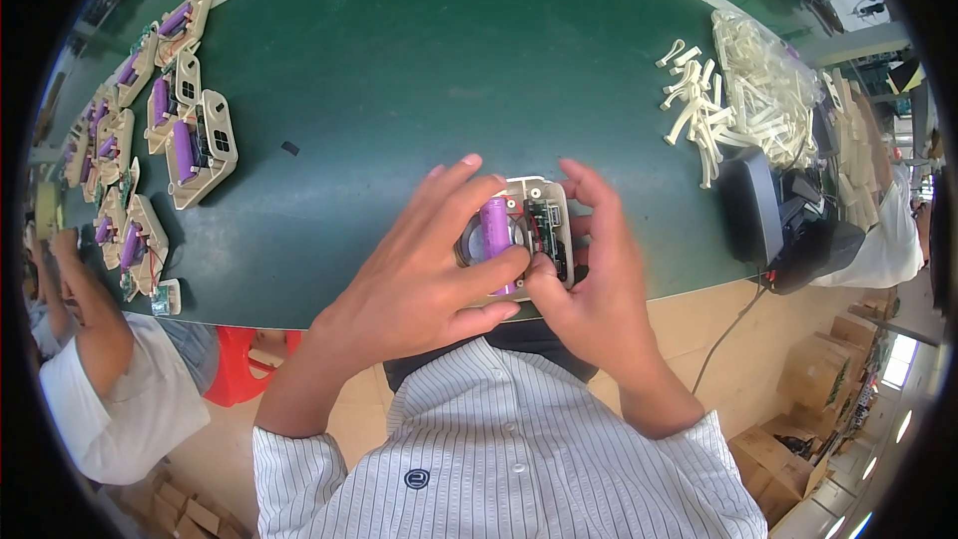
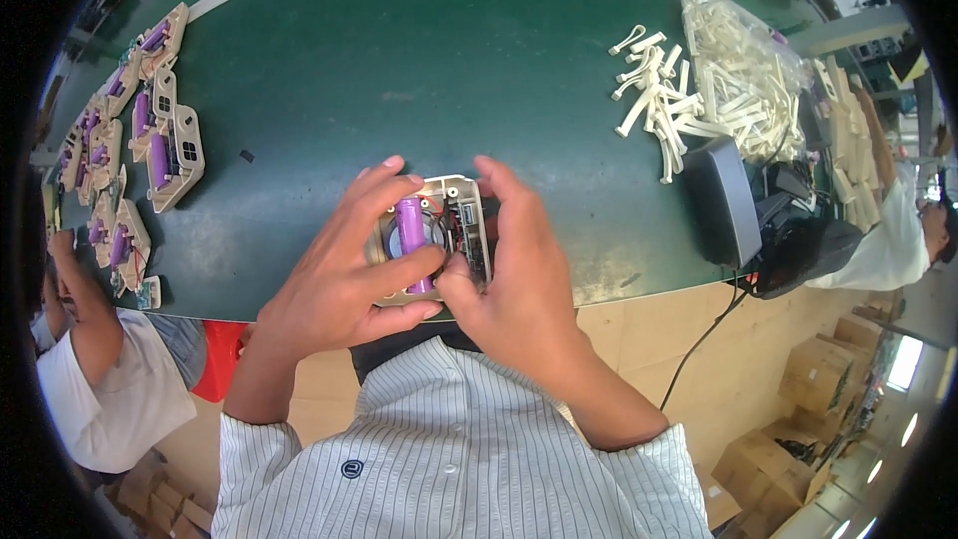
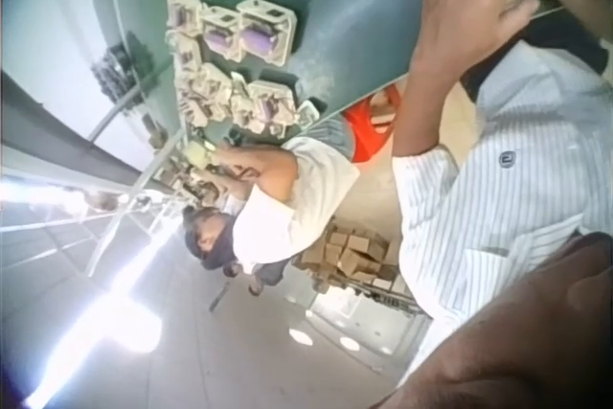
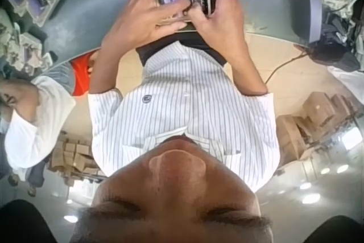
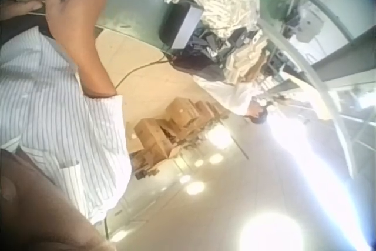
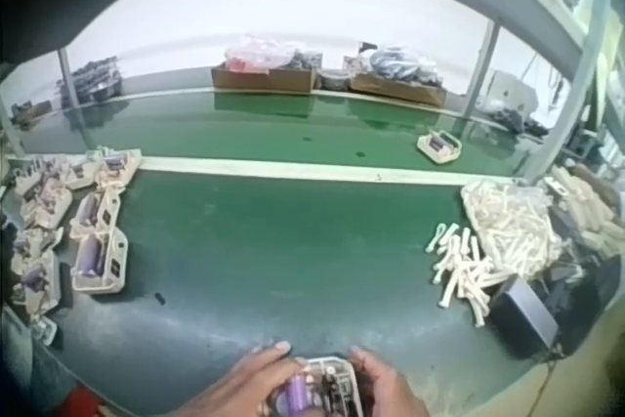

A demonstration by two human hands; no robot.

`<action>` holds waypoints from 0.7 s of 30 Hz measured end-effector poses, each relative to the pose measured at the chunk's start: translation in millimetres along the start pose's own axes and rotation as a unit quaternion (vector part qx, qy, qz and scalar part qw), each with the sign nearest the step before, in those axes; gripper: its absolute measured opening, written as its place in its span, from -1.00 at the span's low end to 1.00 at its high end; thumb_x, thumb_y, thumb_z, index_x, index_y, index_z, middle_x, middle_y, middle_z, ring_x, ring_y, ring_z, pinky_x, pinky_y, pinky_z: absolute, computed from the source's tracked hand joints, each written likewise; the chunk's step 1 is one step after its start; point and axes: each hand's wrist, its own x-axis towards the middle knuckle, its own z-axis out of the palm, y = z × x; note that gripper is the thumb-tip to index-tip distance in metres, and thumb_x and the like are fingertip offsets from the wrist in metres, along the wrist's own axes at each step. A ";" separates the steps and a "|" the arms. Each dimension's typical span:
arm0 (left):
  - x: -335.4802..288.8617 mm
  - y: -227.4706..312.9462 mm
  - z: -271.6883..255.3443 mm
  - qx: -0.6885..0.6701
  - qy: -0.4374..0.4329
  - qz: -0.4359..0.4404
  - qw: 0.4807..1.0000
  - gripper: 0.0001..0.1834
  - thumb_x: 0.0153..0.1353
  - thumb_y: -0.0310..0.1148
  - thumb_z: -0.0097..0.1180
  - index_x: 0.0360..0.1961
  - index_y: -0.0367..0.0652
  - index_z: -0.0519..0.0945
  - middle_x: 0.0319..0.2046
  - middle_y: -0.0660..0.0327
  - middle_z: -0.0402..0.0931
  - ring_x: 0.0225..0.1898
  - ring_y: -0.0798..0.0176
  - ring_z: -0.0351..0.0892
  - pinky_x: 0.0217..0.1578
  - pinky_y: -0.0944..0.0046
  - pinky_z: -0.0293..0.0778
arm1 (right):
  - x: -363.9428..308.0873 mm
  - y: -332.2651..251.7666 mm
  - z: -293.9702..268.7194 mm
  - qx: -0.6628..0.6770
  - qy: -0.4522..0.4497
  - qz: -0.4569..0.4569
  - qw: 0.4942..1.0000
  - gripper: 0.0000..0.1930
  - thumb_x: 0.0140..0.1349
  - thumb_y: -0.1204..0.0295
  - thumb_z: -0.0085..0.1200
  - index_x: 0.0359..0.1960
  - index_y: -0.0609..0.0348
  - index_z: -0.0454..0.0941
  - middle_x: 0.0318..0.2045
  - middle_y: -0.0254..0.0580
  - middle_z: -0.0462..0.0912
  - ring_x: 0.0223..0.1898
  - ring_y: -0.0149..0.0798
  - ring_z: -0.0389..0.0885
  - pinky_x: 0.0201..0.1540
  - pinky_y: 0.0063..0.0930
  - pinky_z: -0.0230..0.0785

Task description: The person assembles electronic devices by hand, inserting batteries and connecting wire connectors to circuit boards within plastic housings.

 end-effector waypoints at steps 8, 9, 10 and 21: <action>-0.3 -6.1 0.5 0.015 -0.018 0.018 1.000 -0.54 -0.11 -0.21 0.54 -0.12 -0.03 0.72 0.34 -0.06 0.25 0.43 -0.33 0.20 0.38 -0.33 0.25 | 0.4 -0.5 -3.6 -0.077 -0.011 -0.049 0.996 -0.19 0.14 0.61 0.18 0.46 0.26 0.10 0.17 0.17 0.46 -0.01 0.16 0.63 -0.02 -0.16 0.56; -1.6 -7.0 2.0 0.014 -0.018 0.020 1.000 -0.54 -0.11 -0.21 0.54 -0.12 -0.03 0.72 0.34 -0.06 0.25 0.43 -0.33 0.20 0.38 -0.33 0.25 | -0.1 0.0 -4.9 -0.034 -0.031 -0.020 0.999 -0.18 0.15 0.61 0.19 0.47 0.26 0.09 0.18 0.17 0.45 0.02 0.12 0.63 0.00 -0.17 0.55; -3.0 -7.6 3.5 0.016 -0.012 0.016 1.000 -0.53 -0.10 -0.21 0.54 -0.11 -0.03 0.71 0.34 -0.06 0.25 0.43 -0.33 0.20 0.38 -0.33 0.25 | -1.6 -3.5 -6.9 -0.035 -0.029 -0.020 0.999 -0.18 0.15 0.61 0.19 0.47 0.26 0.09 0.18 0.17 0.45 0.02 0.12 0.63 0.00 -0.17 0.55; 4.7 7.4 -3.5 0.076 -0.020 0.003 0.997 -0.51 -0.12 -0.19 0.55 -0.12 -0.04 0.68 0.34 -0.09 0.26 0.44 -0.34 0.19 0.38 -0.47 0.07 | -14.1 3.1 -28.5 0.080 -0.097 0.004 0.992 -0.13 0.14 0.59 0.32 0.49 0.22 0.12 0.23 0.07 0.45 0.09 -0.11 0.59 0.06 -0.27 0.54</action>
